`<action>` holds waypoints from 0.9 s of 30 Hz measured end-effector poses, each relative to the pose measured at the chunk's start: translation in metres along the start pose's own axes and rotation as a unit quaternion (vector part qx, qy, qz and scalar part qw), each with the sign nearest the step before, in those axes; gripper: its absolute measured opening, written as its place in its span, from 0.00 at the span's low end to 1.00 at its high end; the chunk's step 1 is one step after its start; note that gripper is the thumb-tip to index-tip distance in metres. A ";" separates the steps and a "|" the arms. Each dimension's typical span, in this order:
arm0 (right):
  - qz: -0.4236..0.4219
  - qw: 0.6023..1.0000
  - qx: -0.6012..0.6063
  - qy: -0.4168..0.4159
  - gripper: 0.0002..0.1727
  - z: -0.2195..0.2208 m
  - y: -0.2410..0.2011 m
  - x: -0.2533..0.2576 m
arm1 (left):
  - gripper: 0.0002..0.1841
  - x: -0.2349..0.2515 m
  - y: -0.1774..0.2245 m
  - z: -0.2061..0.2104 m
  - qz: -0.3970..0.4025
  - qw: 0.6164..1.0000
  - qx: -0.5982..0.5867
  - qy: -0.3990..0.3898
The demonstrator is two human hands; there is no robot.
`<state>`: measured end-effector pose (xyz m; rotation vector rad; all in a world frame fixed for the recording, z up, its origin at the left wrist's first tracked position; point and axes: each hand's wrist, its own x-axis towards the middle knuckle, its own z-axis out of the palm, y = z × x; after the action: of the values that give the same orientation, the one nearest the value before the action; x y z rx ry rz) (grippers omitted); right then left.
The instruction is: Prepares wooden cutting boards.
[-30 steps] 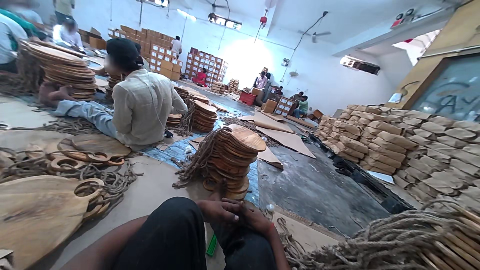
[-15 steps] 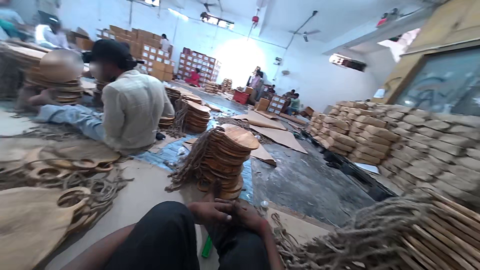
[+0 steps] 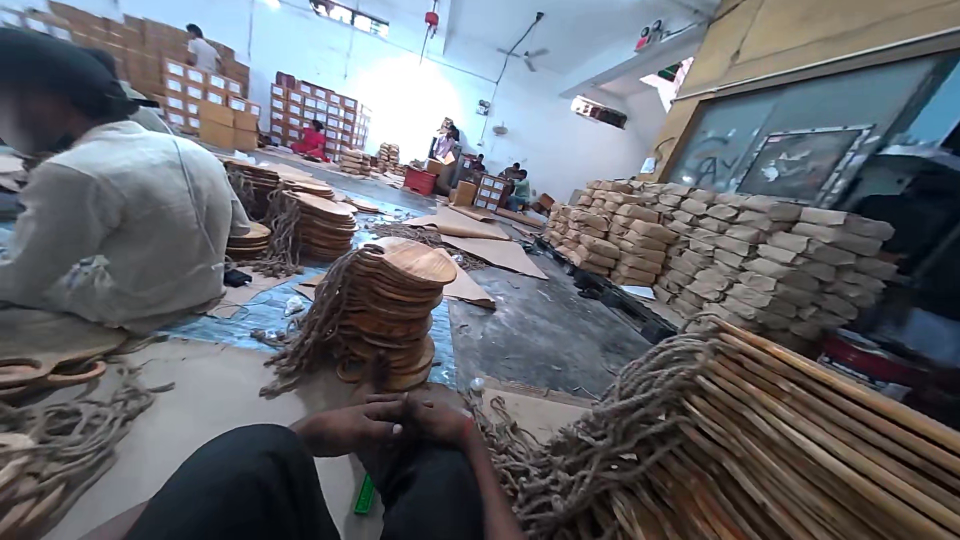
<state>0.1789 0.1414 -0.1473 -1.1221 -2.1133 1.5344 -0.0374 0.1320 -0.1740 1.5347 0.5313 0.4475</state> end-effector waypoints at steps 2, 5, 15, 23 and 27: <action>-0.012 1.000 0.018 -0.018 0.30 0.001 0.003 0.003 | 0.24 -0.002 0.001 0.000 0.003 1.000 -0.004 -0.005; -0.013 0.999 0.025 -0.033 0.31 0.001 0.002 0.005 | 0.26 -0.002 -0.002 -0.003 0.013 1.000 -0.011 -0.015; -0.021 0.991 -0.017 -0.129 0.33 0.000 -0.024 -0.005 | 0.28 -0.019 0.014 0.003 0.021 0.999 0.023 -0.025; -0.048 0.975 0.106 -0.190 0.41 0.006 -0.028 0.044 | 0.23 -0.026 0.014 -0.041 0.046 0.997 0.019 -0.057; -0.131 0.978 0.142 -0.077 0.43 0.039 -0.007 0.095 | 0.26 -0.045 0.034 -0.093 -0.064 0.993 0.086 -0.057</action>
<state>0.0891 0.1841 -0.1754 -0.6182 -1.9586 1.7663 -0.1260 0.1807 -0.1348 1.6692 0.5885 0.2178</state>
